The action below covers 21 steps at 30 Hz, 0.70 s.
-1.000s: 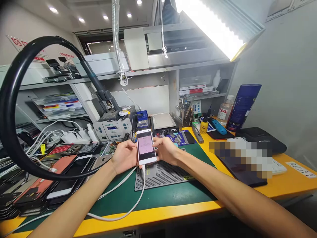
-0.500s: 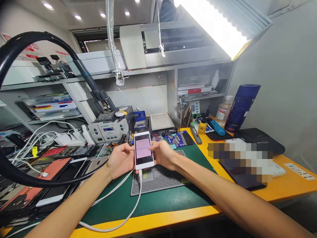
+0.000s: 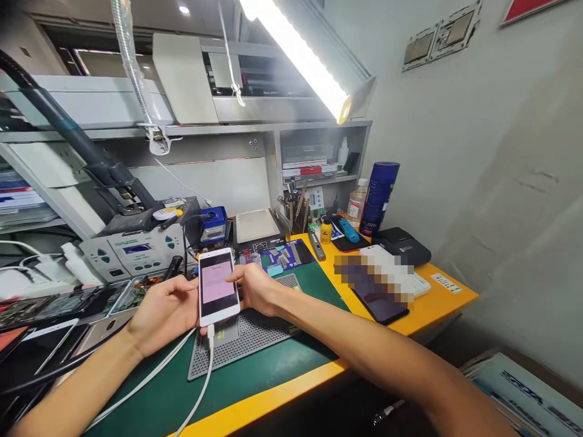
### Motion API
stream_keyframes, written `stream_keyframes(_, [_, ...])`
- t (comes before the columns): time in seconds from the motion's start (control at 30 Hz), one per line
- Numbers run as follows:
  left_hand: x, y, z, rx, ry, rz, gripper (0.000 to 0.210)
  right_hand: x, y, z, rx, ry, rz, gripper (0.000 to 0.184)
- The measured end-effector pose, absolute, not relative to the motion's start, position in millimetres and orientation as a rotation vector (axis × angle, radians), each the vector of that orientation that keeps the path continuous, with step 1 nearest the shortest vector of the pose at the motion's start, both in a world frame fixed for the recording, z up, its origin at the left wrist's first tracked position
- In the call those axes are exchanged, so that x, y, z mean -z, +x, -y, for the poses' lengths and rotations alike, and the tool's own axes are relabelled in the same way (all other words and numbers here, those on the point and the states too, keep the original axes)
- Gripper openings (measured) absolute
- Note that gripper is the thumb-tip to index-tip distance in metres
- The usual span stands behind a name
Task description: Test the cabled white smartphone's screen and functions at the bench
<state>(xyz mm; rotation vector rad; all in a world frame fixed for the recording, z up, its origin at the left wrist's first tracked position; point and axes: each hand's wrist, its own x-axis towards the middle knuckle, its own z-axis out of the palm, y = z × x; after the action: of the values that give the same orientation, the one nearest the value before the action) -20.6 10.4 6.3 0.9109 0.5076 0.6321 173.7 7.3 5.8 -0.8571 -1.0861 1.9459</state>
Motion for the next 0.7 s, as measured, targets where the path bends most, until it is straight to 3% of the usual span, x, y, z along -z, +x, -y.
stream_keyframes(0.7, [-9.2,-21.2,-6.4,-0.637,0.939,-0.612,0.039,-0.1,172.7,-10.8,-1.962,-0.889,1.013,0.017])
